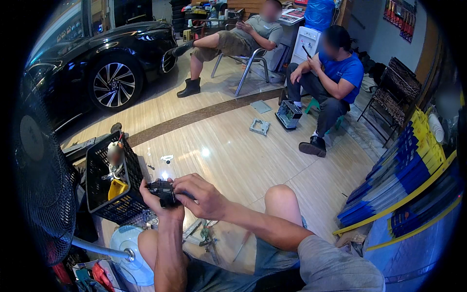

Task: The person assembles a small motor by sliding the metal casing over the rotor, fitting the gear housing onto it by hand, and tightening screws into the assembly with a screwdriver.

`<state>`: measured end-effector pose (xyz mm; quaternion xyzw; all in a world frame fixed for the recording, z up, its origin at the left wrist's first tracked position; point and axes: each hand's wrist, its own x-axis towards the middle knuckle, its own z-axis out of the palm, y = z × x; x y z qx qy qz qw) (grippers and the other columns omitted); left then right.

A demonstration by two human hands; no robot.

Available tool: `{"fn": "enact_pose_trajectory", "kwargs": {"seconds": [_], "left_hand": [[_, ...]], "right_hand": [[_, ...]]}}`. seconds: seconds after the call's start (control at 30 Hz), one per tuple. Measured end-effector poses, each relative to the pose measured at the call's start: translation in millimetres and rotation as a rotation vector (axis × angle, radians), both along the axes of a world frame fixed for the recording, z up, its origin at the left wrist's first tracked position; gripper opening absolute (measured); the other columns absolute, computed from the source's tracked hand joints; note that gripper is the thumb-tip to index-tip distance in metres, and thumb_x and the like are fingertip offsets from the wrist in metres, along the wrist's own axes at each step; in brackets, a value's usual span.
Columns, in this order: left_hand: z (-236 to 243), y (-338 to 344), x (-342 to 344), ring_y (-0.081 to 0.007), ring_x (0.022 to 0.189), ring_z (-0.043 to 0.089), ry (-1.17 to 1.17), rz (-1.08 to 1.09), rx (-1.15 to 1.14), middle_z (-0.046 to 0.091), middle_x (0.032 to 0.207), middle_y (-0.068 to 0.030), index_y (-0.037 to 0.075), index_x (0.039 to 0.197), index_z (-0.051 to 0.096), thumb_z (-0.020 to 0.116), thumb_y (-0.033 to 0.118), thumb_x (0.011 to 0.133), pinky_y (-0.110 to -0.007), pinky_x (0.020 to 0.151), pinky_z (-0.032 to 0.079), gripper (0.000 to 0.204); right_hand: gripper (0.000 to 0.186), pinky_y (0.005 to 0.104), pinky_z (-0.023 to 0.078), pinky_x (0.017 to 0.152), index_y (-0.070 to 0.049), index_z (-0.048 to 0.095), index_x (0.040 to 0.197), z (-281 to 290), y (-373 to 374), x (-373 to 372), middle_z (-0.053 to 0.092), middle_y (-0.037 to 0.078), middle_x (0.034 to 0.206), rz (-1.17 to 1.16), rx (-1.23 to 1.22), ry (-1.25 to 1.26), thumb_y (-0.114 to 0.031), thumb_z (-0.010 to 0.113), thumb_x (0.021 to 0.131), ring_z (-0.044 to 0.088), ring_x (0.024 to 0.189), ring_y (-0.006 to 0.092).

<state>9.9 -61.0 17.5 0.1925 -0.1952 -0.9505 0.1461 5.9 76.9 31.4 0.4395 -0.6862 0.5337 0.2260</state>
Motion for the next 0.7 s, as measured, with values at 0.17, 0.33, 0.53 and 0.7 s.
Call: {"fn": "enact_pose_trajectory", "kwargs": {"seconds": [0.17, 0.33, 0.53, 0.7], "left_hand": [[-19.5, -10.0, -3.5, -0.0248, 0.076, 0.063, 0.059, -0.045, -0.008, 0.062, 0.082, -0.0122, 0.006, 0.095, 0.055, 0.053, 0.055, 0.09, -0.037, 0.073, 0.054, 0.05], [-9.2, -4.1, -2.8, -0.0213, 0.067, 0.062, -0.002, -0.032, 0.005, 0.062, 0.077, -0.0085, 0.009, 0.092, 0.057, 0.048, 0.048, 0.094, -0.034, 0.061, 0.052, 0.04], [-2.6, -0.7, -2.3, -0.0207, 0.067, 0.062, 0.01, 0.063, -0.086, 0.063, 0.077, -0.0082, 0.009, 0.093, 0.057, 0.048, 0.048, 0.094, -0.034, 0.06, 0.052, 0.039], [-2.7, -0.8, -1.0, -0.021, 0.066, 0.062, 0.001, 0.002, -0.038, 0.063, 0.076, -0.0083, 0.009, 0.09, 0.057, 0.048, 0.048, 0.094, -0.034, 0.06, 0.052, 0.041]], "right_hand": [[0.016, 0.0401, 0.052, 0.087, 0.002, 0.06, 0.095, -0.4, -2.0, 1.6, 0.064, 0.016, 0.1, -0.053, 0.049, -0.003, -0.001, 0.069, 0.082, 0.063, 0.099, 0.0336], [0.017, 0.0402, 0.053, 0.086, 0.003, 0.06, 0.097, -3.7, -2.5, 1.2, 0.064, 0.016, 0.101, -0.087, 0.067, 0.027, -0.003, 0.069, 0.084, 0.063, 0.099, 0.0336], [0.019, 0.0405, 0.053, 0.087, 0.003, 0.06, 0.099, -1.8, -1.3, 2.2, 0.064, 0.017, 0.103, -0.064, 0.043, -0.011, -0.003, 0.069, 0.084, 0.062, 0.1, 0.0347], [0.017, 0.0382, 0.051, 0.085, 0.002, 0.061, 0.098, -5.0, 0.9, -1.4, 0.064, 0.016, 0.104, -0.02, 0.041, 0.048, -0.001, 0.07, 0.083, 0.063, 0.097, 0.0322]]}}
